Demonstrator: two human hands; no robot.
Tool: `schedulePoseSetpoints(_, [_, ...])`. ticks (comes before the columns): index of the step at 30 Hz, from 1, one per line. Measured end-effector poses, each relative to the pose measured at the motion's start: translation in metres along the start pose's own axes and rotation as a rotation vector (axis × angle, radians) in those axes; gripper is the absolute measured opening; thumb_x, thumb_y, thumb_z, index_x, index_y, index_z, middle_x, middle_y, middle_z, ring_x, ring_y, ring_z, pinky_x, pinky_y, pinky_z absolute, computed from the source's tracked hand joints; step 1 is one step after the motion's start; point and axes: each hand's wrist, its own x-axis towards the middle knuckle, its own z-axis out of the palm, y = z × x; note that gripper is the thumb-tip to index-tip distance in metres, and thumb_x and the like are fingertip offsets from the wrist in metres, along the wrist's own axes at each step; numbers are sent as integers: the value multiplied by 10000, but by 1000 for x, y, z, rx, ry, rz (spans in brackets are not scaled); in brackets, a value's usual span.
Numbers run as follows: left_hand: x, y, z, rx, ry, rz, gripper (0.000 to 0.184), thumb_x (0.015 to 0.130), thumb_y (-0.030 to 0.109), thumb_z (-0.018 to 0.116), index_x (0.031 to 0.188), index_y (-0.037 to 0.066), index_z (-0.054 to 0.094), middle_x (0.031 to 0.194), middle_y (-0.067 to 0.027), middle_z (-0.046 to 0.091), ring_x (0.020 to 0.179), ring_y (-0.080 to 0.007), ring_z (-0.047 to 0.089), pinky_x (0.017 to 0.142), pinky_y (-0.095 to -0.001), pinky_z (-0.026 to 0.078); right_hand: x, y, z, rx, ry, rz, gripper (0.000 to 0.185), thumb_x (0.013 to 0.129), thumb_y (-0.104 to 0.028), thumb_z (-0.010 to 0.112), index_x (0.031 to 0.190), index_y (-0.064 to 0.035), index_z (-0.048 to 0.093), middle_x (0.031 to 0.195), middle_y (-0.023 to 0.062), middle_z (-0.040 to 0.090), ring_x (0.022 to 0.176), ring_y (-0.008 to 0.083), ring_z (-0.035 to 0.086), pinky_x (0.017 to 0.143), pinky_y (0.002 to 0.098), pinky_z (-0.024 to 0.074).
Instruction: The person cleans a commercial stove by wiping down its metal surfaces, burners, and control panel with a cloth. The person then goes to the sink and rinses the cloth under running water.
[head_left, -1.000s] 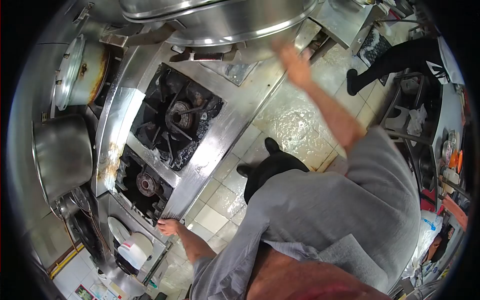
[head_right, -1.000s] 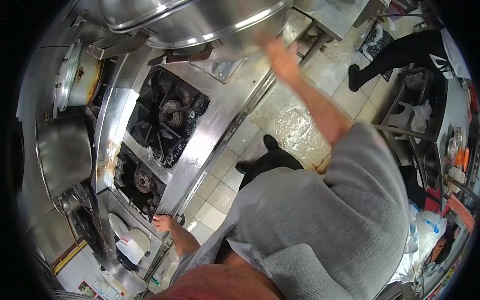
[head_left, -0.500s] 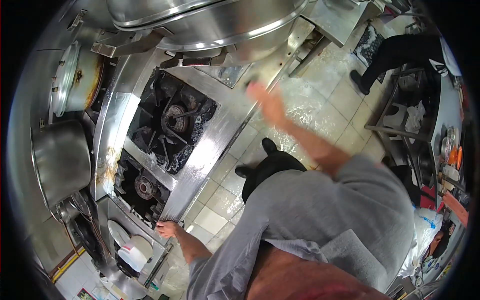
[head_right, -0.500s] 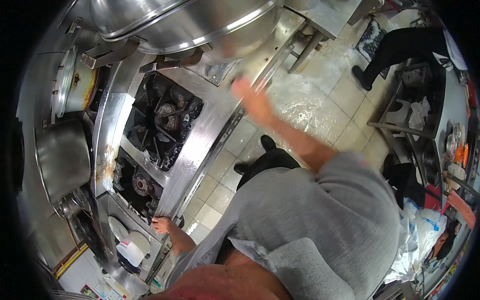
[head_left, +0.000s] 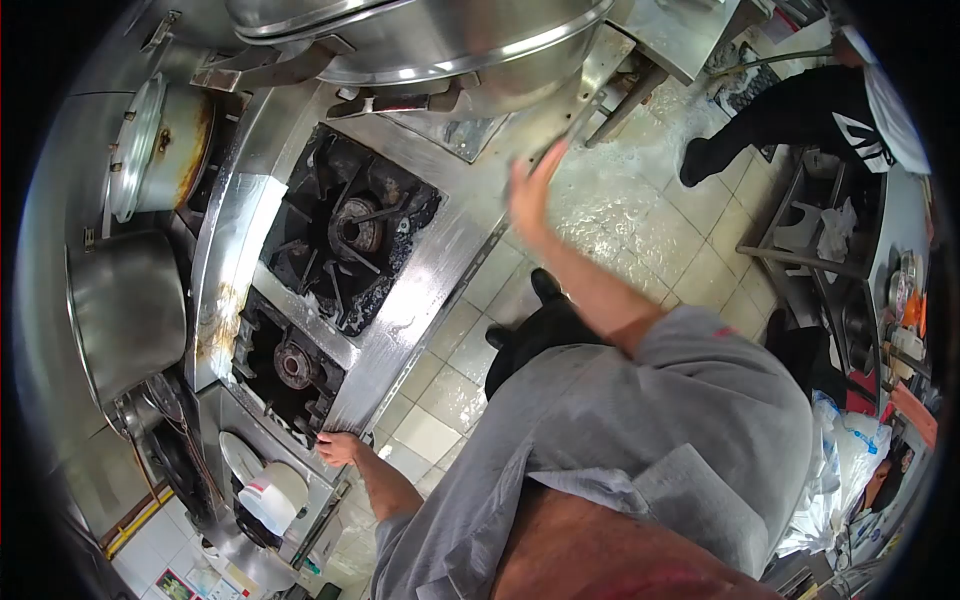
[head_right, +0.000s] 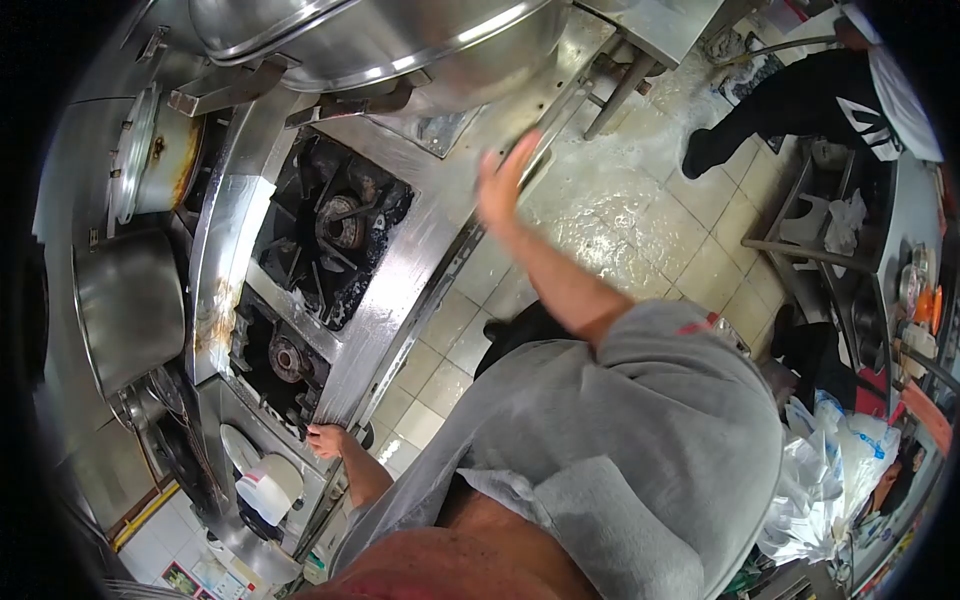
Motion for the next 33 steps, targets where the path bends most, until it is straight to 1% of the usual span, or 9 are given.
schedulePoseSetpoints(4, [6, -6, 7, -3, 16, 27, 544, 877, 522, 397, 1269, 153, 476, 1325, -74, 416, 1257, -316, 298, 1007, -493, 277, -43, 10, 8, 89, -79, -37, 839, 869, -229, 493, 1377, 48, -115, 1459, 235, -118, 1362, 336, -85, 1102, 406, -38])
schedulePoseSetpoints(8, [-1, 0, 2, -20, 53, 32, 569, 880, 529, 386, 1260, 117, 485, 1289, -106, 447, 1229, -324, 336, 1010, -471, 282, 193, 44, -53, -18, 51, -162, 690, 898, -176, 450, 1372, 98, 31, 1461, 251, 33, 1372, 301, 49, 1110, 324, 60])
schedulePoseSetpoints(13, [-5, 5, -3, -79, 38, 21, 586, 878, 553, 372, 1268, 129, 478, 1320, -109, 412, 1234, -327, 325, 1002, -483, 286, 75, 19, -16, 35, 257, -5, 510, 870, -73, 478, 1321, 91, 305, 1364, 235, 360, 1276, 279, 351, 1042, 298, 252])
schedulePoseSetpoints(15, [-2, 1, 5, -51, 83, 45, 574, 873, 543, 388, 1253, 124, 490, 1284, -125, 450, 1196, -328, 373, 988, -487, 297, 1, 4, -27, 117, 75, 154, 385, 874, -22, 453, 1253, 48, 449, 1267, 190, 495, 1192, 270, 461, 991, 304, 332])
schedulePoseSetpoints(20, [18, -39, 54, 230, 143, 355, 443, 901, 428, 409, 1183, 107, 526, 1273, -106, 465, 1177, -306, 392, 959, -472, 327, 78, 28, -67, -79, -334, -586, 387, 781, 79, 456, 1154, 19, 539, 1151, 176, 569, 1114, 312, 519, 959, 341, 384])
schedulePoseSetpoints(21, [7, -31, 52, 154, 208, 282, 483, 879, 457, 429, 1200, 106, 513, 1291, -106, 443, 1207, -309, 350, 956, -500, 319, 87, 3, -64, -546, -453, -723, 362, 830, -33, 497, 1190, 12, 509, 1204, 176, 532, 1178, 307, 461, 985, 388, 348])
schedulePoseSetpoints(22, [-16, 15, -2, -54, 53, -17, 543, 857, 487, 444, 1249, 112, 474, 1316, -108, 412, 1226, -315, 323, 948, -540, 307, 73, 4, -50, -734, -433, -838, 401, 851, -132, 507, 1225, 6, 475, 1256, 173, 490, 1224, 300, 407, 1003, 437, 302])
schedulePoseSetpoints(27, [-28, -17, 11, -305, -5, 470, 633, 821, 448, 538, 1316, 77, 405, 1385, -197, 328, 1301, -423, 203, 1031, -566, 191, -144, -26, 3, -662, -720, -1067, 741, 834, -447, 534, 1365, -6, 265, 1437, 190, 234, 1342, 336, 190, 1044, 569, 108])
schedulePoseSetpoints(33, [-60, -91, -72, -1010, -371, 372, 572, 849, 257, 594, 1316, 20, 365, 1313, -180, 401, 1230, -291, 366, 1007, -364, 300, -396, -92, 92, -462, -1285, -1349, 674, 805, -268, 581, 1337, 23, 288, 1416, 201, 251, 1327, 349, 210, 1067, 514, 154])
